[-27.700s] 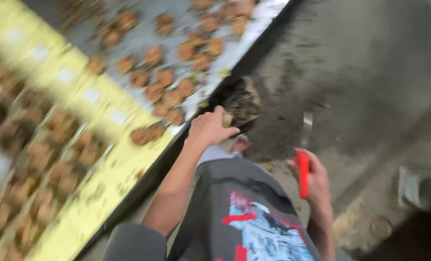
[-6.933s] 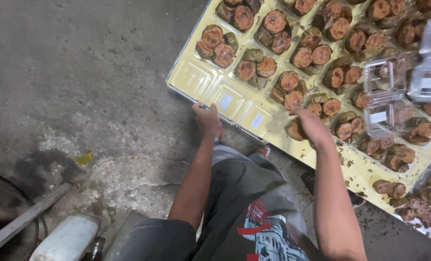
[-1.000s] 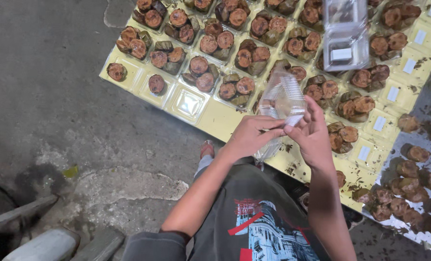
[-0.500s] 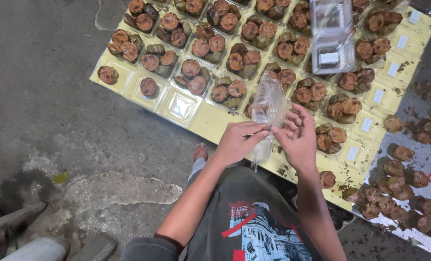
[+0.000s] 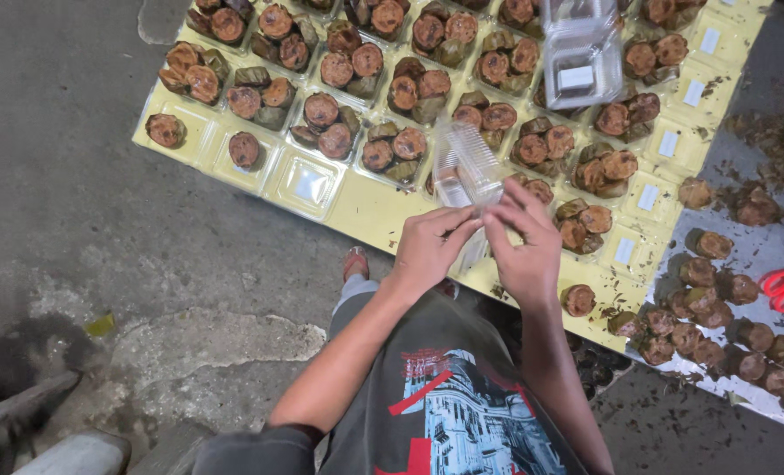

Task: The person trims the edges of round, leaf-wrapped food items using red-handled scissors and places them into clear plastic trays. They repeatedly pick up items from a metal table, trim them, and arrange them into compartments on a yellow tray.

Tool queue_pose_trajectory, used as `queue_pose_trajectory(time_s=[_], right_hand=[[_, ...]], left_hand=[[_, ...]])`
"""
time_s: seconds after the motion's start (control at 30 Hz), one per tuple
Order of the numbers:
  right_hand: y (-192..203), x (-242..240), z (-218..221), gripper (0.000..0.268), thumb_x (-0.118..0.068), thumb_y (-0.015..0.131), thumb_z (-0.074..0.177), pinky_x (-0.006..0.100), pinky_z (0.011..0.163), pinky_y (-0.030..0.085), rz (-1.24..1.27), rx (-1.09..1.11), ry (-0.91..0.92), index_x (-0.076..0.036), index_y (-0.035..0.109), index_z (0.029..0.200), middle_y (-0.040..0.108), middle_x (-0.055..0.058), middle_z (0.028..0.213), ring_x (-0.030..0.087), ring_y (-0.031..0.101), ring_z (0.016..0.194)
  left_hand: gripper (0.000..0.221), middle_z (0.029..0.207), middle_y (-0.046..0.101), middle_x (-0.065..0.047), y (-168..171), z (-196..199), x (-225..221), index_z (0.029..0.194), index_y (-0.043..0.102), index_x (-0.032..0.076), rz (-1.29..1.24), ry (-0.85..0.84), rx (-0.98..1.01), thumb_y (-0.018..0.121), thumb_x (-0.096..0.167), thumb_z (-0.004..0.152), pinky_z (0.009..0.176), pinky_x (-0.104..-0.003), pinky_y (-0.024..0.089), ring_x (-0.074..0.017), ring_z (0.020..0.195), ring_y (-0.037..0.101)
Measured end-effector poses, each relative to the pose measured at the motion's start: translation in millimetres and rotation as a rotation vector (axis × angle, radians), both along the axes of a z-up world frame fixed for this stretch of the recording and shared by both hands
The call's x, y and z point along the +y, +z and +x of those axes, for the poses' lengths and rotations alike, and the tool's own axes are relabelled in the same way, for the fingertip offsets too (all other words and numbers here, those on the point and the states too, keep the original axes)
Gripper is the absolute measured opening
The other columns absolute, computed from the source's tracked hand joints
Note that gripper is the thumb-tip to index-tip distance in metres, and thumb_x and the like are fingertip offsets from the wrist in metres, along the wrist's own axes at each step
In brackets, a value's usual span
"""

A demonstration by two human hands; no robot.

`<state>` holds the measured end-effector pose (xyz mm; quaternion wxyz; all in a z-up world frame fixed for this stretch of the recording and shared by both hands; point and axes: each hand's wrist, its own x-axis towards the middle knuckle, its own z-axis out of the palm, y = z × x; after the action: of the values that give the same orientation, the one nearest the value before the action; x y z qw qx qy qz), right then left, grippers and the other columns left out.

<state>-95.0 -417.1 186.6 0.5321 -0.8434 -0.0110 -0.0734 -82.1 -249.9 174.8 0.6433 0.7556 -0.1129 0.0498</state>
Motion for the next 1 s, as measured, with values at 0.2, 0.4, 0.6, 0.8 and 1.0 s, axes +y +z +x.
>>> queue_pose_trajectory(time_s=[0.2,0.4,0.6,0.8,1.0], right_hand=[[10.4,1.8,-2.6,0.016,-0.008,0.072,0.094,0.037,0.107,0.050,-0.082,-0.024,-0.035,0.000,0.075,0.108,0.065,0.020,0.139,0.028,0.066,0.123],[1.3,16.3,-7.2,0.010,-0.004,0.066,0.099,0.044,0.108,0.049,-0.282,-0.183,-0.112,0.003,0.064,0.105,0.061,0.025,0.136,0.040,0.063,0.125],[-26.0,8.9,-0.4,0.008,-0.008,0.054,0.107,0.043,0.101,0.054,-0.163,-0.094,-0.242,-0.001,0.056,0.111,0.053,0.020,0.138,0.033,0.065,0.124],[-57.9,-49.6,20.8,0.025,-0.020,0.042,0.108,0.049,0.104,0.055,0.738,0.092,-0.494,-0.002,0.047,0.124,0.049,0.017,0.138,0.030,0.059,0.125],[-63.0,-105.5,21.1,0.042,-0.029,0.033,0.109,0.050,0.105,0.056,0.849,0.001,-0.627,0.000,0.048,0.134,0.060,0.019,0.136,0.034,0.063,0.125]], left_hand=[[0.025,0.099,0.076,-0.017,8.7,-1.3,2.1,0.115,0.074,-0.002,0.075,-0.058,0.054,0.071,0.014,0.095,0.078,-0.033,0.059,-0.0289,0.086,0.076],[0.022,0.101,0.076,-0.017,9.4,-7.1,-3.4,0.113,0.074,-0.001,0.033,-0.019,0.020,0.071,0.012,0.095,0.079,-0.033,0.059,-0.0282,0.090,0.077],[0.014,0.098,0.073,-0.012,-15.8,-22.2,-5.6,0.108,0.069,-0.001,-0.185,0.163,0.190,0.066,0.006,0.096,0.077,-0.029,0.063,-0.0178,0.085,0.076],[0.006,0.094,0.060,-0.003,-67.1,-35.5,29.9,0.107,0.054,0.000,-0.592,0.424,0.239,0.055,0.004,0.104,0.083,-0.032,0.064,-0.0116,0.082,0.068],[0.014,0.075,0.062,-0.004,-119.0,-34.0,111.0,0.096,0.055,0.001,-0.256,0.759,0.289,0.063,0.009,0.104,0.058,-0.028,0.047,-0.0096,0.065,0.057]])
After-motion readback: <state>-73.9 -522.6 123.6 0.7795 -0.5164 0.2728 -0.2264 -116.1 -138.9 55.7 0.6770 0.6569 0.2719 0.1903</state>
